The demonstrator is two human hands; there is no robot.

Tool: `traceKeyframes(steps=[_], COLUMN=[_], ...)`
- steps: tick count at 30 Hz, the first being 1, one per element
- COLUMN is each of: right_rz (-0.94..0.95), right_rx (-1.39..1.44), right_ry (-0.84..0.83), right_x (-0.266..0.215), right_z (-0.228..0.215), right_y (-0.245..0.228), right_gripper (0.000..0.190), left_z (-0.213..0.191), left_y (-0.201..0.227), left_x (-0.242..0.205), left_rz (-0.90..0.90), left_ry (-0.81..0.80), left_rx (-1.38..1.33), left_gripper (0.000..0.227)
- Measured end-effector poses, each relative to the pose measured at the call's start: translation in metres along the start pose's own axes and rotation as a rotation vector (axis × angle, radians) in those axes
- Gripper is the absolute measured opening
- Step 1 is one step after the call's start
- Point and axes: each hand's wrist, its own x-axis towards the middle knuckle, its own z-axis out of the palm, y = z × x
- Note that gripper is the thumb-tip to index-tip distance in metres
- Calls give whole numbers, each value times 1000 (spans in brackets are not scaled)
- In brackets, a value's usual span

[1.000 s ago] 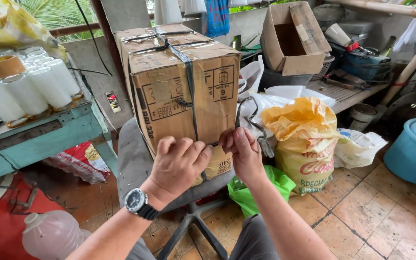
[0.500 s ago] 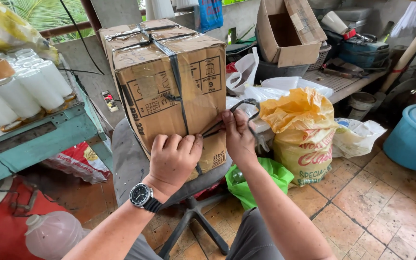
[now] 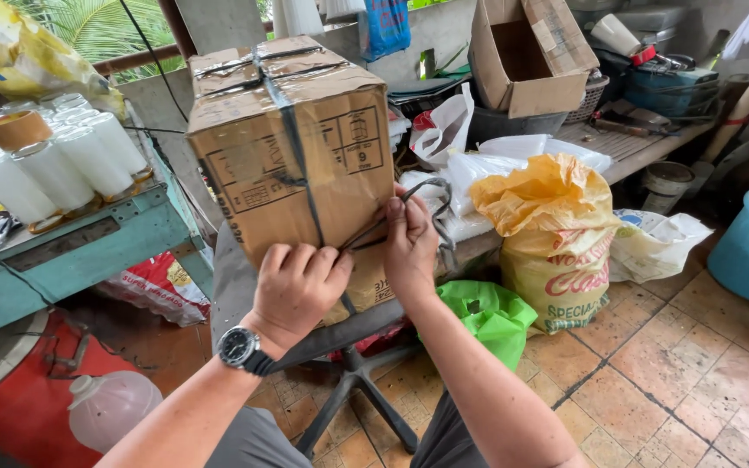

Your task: Securing a cardboard box with plastic strapping by hand and using a small tool to tension the straps.

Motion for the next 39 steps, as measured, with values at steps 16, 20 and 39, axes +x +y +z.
traceKeyframes(steps=[16, 20, 39], right_rz=[89, 82, 193], right_rx=[28, 35, 64], right_ry=[5, 18, 11], right_x=[-19, -18, -26], right_z=[8, 11, 13], right_y=[-28, -25, -17], right_gripper=[30, 30, 35], left_z=[-36, -37, -29], left_y=[-14, -10, -8], left_x=[-13, -9, -13], left_rz=[-10, -45, -55], left_ry=[30, 49, 106], left_rx=[-50, 29, 123], left_gripper=[3, 5, 9])
